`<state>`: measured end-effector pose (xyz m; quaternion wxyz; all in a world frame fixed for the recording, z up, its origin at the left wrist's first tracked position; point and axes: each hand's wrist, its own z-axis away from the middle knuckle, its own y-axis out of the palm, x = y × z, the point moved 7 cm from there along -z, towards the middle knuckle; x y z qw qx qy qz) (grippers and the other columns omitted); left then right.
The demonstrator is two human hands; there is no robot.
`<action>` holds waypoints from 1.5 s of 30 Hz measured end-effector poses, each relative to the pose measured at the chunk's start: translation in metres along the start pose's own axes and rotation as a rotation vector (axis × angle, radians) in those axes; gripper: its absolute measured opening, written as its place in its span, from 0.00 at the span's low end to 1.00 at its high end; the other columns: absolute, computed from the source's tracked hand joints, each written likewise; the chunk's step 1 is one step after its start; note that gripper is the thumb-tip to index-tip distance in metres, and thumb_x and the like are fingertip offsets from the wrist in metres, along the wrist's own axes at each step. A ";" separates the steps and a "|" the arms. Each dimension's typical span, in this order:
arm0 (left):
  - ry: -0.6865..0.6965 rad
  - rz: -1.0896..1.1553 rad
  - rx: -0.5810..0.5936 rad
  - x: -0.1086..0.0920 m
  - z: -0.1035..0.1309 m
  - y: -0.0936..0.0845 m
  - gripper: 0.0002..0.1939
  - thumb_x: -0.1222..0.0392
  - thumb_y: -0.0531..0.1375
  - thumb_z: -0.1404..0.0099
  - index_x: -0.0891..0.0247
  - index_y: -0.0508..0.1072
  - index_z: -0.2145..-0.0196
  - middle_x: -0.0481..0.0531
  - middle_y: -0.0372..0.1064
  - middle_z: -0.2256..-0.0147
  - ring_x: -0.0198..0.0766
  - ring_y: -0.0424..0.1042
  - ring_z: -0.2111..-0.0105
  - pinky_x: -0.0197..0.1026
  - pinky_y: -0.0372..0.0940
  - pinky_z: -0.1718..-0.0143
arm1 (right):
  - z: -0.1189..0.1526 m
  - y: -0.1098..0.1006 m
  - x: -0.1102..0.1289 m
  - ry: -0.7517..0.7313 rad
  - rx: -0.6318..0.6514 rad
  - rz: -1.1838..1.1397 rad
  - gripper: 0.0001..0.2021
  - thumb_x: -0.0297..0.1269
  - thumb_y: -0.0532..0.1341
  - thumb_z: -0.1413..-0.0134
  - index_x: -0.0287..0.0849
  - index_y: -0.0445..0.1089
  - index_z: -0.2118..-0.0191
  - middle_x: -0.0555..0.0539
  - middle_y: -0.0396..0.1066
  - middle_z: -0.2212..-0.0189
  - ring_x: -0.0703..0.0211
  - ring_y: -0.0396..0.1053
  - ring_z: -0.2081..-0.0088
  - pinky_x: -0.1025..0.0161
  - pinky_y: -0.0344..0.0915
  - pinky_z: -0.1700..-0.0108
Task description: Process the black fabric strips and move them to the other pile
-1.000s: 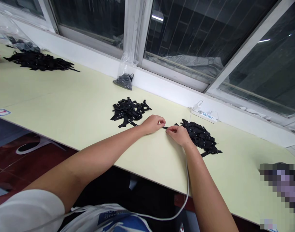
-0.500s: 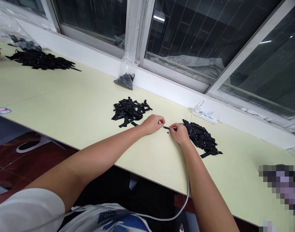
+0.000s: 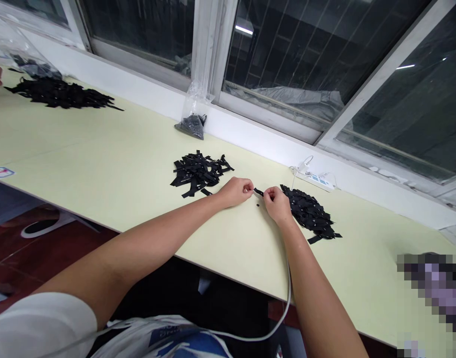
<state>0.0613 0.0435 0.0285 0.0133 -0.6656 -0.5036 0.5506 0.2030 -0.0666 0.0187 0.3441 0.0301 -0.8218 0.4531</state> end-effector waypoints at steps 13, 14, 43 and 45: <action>0.078 0.174 0.075 -0.010 0.001 0.009 0.07 0.63 0.60 0.35 0.63 0.78 0.62 0.50 0.77 0.64 0.36 0.73 0.64 0.40 0.68 0.57 | 0.004 -0.004 0.014 -0.034 -0.023 -0.205 0.14 0.45 0.61 0.48 0.42 0.73 0.60 0.43 0.77 0.62 0.53 0.73 0.60 0.58 0.67 0.55; 0.100 0.151 0.090 -0.011 0.001 0.010 0.07 0.64 0.60 0.35 0.62 0.78 0.62 0.50 0.76 0.63 0.36 0.73 0.63 0.40 0.68 0.57 | 0.004 -0.004 0.016 -0.044 -0.013 -0.214 0.14 0.45 0.61 0.48 0.42 0.73 0.60 0.43 0.77 0.62 0.53 0.73 0.60 0.58 0.67 0.55; 0.054 0.195 0.046 -0.010 0.001 0.004 0.05 0.64 0.62 0.40 0.64 0.76 0.65 0.49 0.74 0.67 0.34 0.69 0.69 0.38 0.63 0.64 | 0.006 0.012 0.015 0.004 0.184 -0.487 0.16 0.48 0.65 0.50 0.40 0.76 0.62 0.46 0.76 0.66 0.58 0.70 0.67 0.61 0.65 0.62; 0.037 0.209 0.038 -0.008 0.001 0.004 0.08 0.63 0.63 0.41 0.64 0.76 0.62 0.49 0.74 0.67 0.34 0.69 0.69 0.38 0.63 0.64 | 0.007 0.014 0.015 0.030 0.197 -0.527 0.17 0.49 0.65 0.51 0.40 0.75 0.63 0.47 0.75 0.68 0.59 0.68 0.68 0.61 0.64 0.64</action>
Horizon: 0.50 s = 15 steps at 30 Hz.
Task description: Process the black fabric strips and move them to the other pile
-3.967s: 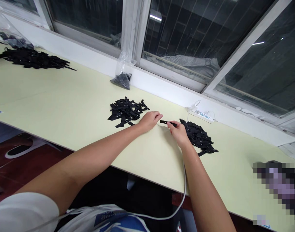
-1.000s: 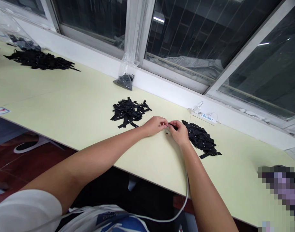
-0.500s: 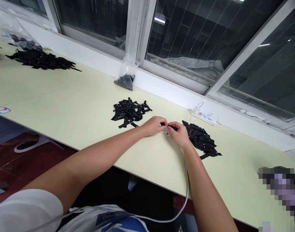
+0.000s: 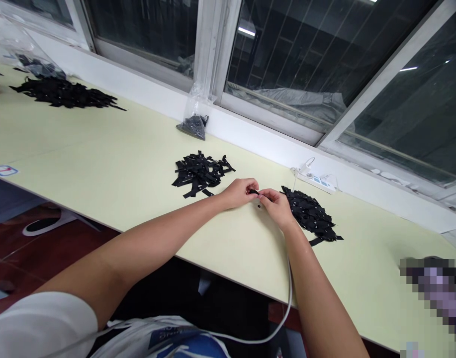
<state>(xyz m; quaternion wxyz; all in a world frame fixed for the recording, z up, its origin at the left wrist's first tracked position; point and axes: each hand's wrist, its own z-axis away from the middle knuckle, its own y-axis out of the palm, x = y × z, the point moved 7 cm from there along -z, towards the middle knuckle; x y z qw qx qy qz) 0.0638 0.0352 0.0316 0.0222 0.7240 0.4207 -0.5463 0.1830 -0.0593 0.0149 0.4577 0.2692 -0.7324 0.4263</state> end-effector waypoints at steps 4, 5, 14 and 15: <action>-0.017 -0.015 0.027 0.003 0.000 0.002 0.09 0.59 0.64 0.40 0.64 0.78 0.62 0.50 0.74 0.68 0.35 0.68 0.69 0.39 0.62 0.64 | 0.000 0.001 -0.002 0.030 0.003 -0.030 0.17 0.49 0.66 0.53 0.40 0.75 0.63 0.48 0.73 0.71 0.60 0.66 0.70 0.62 0.63 0.65; -0.015 -0.021 0.033 0.003 0.000 0.002 0.09 0.58 0.63 0.39 0.64 0.78 0.63 0.49 0.74 0.68 0.34 0.68 0.69 0.39 0.62 0.65 | 0.000 0.000 -0.002 0.035 0.000 -0.031 0.17 0.49 0.66 0.53 0.40 0.75 0.63 0.48 0.73 0.71 0.61 0.66 0.70 0.62 0.63 0.65; 0.017 -0.058 0.013 0.001 0.000 0.003 0.06 0.62 0.60 0.40 0.63 0.76 0.66 0.48 0.74 0.70 0.34 0.68 0.69 0.38 0.61 0.66 | 0.000 0.002 -0.004 0.076 0.014 -0.020 0.18 0.51 0.65 0.52 0.40 0.73 0.64 0.49 0.72 0.72 0.61 0.66 0.70 0.62 0.62 0.66; 0.018 -0.057 0.009 0.001 0.000 0.004 0.06 0.63 0.59 0.40 0.63 0.76 0.66 0.48 0.74 0.69 0.34 0.68 0.69 0.38 0.61 0.65 | 0.001 0.002 -0.004 0.076 0.018 -0.019 0.18 0.51 0.65 0.52 0.40 0.73 0.63 0.49 0.71 0.72 0.61 0.66 0.70 0.62 0.62 0.66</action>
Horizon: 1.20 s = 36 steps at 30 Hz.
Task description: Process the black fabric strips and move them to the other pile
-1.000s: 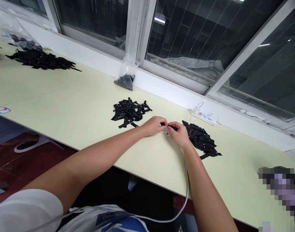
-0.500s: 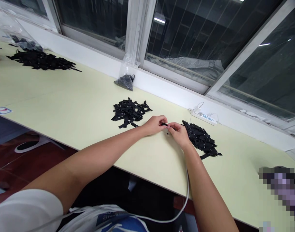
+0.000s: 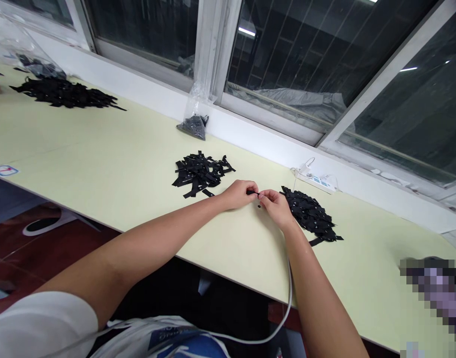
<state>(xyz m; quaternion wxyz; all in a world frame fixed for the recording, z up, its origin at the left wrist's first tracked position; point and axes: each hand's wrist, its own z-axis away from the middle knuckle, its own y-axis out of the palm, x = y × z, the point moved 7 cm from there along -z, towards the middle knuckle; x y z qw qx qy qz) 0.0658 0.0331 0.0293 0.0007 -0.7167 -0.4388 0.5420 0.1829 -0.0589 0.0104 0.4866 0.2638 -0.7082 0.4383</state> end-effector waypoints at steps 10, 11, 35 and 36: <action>-0.004 0.036 -0.022 0.002 -0.002 -0.002 0.05 0.64 0.61 0.39 0.64 0.76 0.65 0.49 0.74 0.68 0.34 0.69 0.68 0.38 0.63 0.64 | -0.003 -0.006 -0.005 0.010 -0.067 -0.032 0.16 0.50 0.64 0.52 0.42 0.72 0.64 0.49 0.71 0.70 0.60 0.67 0.70 0.61 0.65 0.64; -0.007 0.038 -0.022 0.002 -0.002 -0.002 0.05 0.64 0.61 0.39 0.64 0.76 0.65 0.49 0.74 0.69 0.34 0.69 0.68 0.38 0.63 0.64 | -0.004 -0.006 -0.006 0.009 -0.075 -0.030 0.16 0.50 0.64 0.52 0.42 0.72 0.64 0.49 0.71 0.70 0.60 0.67 0.70 0.61 0.65 0.64; -0.009 -0.040 -0.156 0.004 -0.003 -0.018 0.03 0.64 0.58 0.41 0.62 0.72 0.68 0.46 0.71 0.71 0.34 0.66 0.71 0.37 0.58 0.68 | 0.007 -0.018 0.009 -0.098 -0.083 0.626 0.10 0.46 0.63 0.48 0.46 0.74 0.65 0.48 0.76 0.67 0.57 0.68 0.68 0.60 0.60 0.63; -0.009 -0.060 -0.165 0.004 -0.004 -0.020 0.03 0.64 0.58 0.40 0.62 0.72 0.68 0.46 0.71 0.71 0.34 0.66 0.71 0.38 0.59 0.68 | 0.007 -0.017 0.008 -0.098 -0.051 0.672 0.09 0.45 0.63 0.48 0.46 0.75 0.66 0.48 0.76 0.66 0.56 0.69 0.67 0.60 0.60 0.62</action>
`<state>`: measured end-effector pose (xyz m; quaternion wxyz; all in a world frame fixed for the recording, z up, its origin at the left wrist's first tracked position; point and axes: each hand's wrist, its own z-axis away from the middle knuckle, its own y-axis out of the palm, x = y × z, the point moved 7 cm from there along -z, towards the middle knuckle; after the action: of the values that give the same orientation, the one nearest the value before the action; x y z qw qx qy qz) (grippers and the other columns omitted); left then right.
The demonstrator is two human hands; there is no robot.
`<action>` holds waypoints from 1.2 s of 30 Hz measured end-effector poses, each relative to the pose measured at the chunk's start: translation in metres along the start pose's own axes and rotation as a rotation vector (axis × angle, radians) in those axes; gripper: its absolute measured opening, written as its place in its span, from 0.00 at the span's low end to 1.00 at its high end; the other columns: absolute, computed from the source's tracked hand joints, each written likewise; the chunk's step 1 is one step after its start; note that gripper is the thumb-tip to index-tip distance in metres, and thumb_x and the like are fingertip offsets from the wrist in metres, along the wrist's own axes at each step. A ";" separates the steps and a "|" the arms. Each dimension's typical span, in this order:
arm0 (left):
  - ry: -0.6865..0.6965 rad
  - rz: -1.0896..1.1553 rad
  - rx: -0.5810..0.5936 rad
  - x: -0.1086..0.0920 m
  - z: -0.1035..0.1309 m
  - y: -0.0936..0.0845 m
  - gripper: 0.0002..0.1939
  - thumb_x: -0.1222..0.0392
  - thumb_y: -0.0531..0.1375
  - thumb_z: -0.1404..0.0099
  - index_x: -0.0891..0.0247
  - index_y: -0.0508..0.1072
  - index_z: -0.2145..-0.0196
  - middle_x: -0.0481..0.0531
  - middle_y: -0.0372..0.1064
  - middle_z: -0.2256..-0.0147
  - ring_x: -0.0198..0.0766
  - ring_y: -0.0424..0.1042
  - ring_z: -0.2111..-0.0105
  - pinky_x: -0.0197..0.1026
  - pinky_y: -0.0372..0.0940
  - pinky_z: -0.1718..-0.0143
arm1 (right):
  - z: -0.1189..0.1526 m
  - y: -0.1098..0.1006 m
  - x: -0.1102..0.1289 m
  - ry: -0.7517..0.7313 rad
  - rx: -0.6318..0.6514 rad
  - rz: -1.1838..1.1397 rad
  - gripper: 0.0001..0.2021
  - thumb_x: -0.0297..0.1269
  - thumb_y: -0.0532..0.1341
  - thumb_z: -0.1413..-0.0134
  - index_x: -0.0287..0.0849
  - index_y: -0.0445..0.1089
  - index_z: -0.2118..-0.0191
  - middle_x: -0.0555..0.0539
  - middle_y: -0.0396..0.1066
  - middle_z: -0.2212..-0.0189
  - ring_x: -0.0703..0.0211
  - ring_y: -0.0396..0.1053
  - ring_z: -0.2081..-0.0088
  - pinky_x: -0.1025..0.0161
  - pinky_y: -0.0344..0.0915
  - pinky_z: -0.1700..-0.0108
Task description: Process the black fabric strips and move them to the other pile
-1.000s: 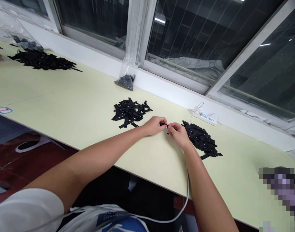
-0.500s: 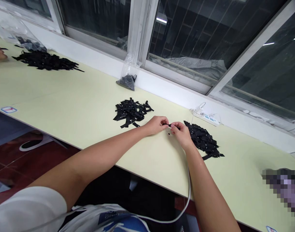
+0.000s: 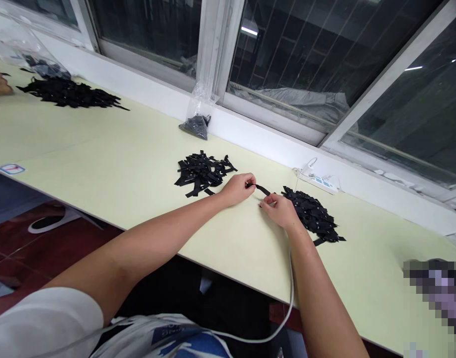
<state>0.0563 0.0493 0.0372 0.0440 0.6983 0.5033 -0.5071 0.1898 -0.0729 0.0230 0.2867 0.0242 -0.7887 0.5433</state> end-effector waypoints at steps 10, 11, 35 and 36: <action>-0.015 -0.081 0.001 -0.001 0.001 -0.001 0.04 0.63 0.59 0.40 0.61 0.74 0.67 0.48 0.73 0.68 0.35 0.66 0.71 0.39 0.58 0.68 | 0.002 0.009 0.006 -0.065 0.048 0.179 0.06 0.35 0.60 0.43 0.46 0.75 0.67 0.47 0.77 0.66 0.55 0.71 0.64 0.61 0.59 0.62; -0.014 -0.081 0.003 0.000 0.001 -0.001 0.05 0.63 0.59 0.40 0.61 0.74 0.67 0.48 0.73 0.68 0.35 0.65 0.72 0.39 0.58 0.68 | 0.002 0.010 0.007 -0.076 0.048 0.201 0.06 0.34 0.60 0.43 0.45 0.74 0.67 0.46 0.76 0.65 0.54 0.71 0.63 0.61 0.59 0.61; 0.065 0.200 0.367 -0.021 0.016 0.029 0.06 0.66 0.60 0.42 0.65 0.78 0.67 0.47 0.73 0.71 0.33 0.65 0.71 0.37 0.59 0.67 | 0.005 -0.019 0.024 -0.094 -0.203 -0.229 0.06 0.40 0.59 0.45 0.45 0.67 0.63 0.47 0.75 0.66 0.56 0.71 0.67 0.61 0.64 0.62; 0.053 0.217 0.358 -0.020 0.015 0.028 0.06 0.66 0.61 0.42 0.65 0.78 0.67 0.48 0.73 0.71 0.33 0.65 0.71 0.37 0.59 0.67 | 0.004 -0.015 0.025 -0.101 -0.181 -0.256 0.06 0.40 0.58 0.46 0.45 0.67 0.63 0.47 0.74 0.66 0.56 0.71 0.67 0.61 0.64 0.62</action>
<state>0.0675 0.0135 0.0321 -0.0397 0.7580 0.3282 -0.5623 0.1724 -0.0759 0.0466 0.3146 0.1260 -0.8383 0.4272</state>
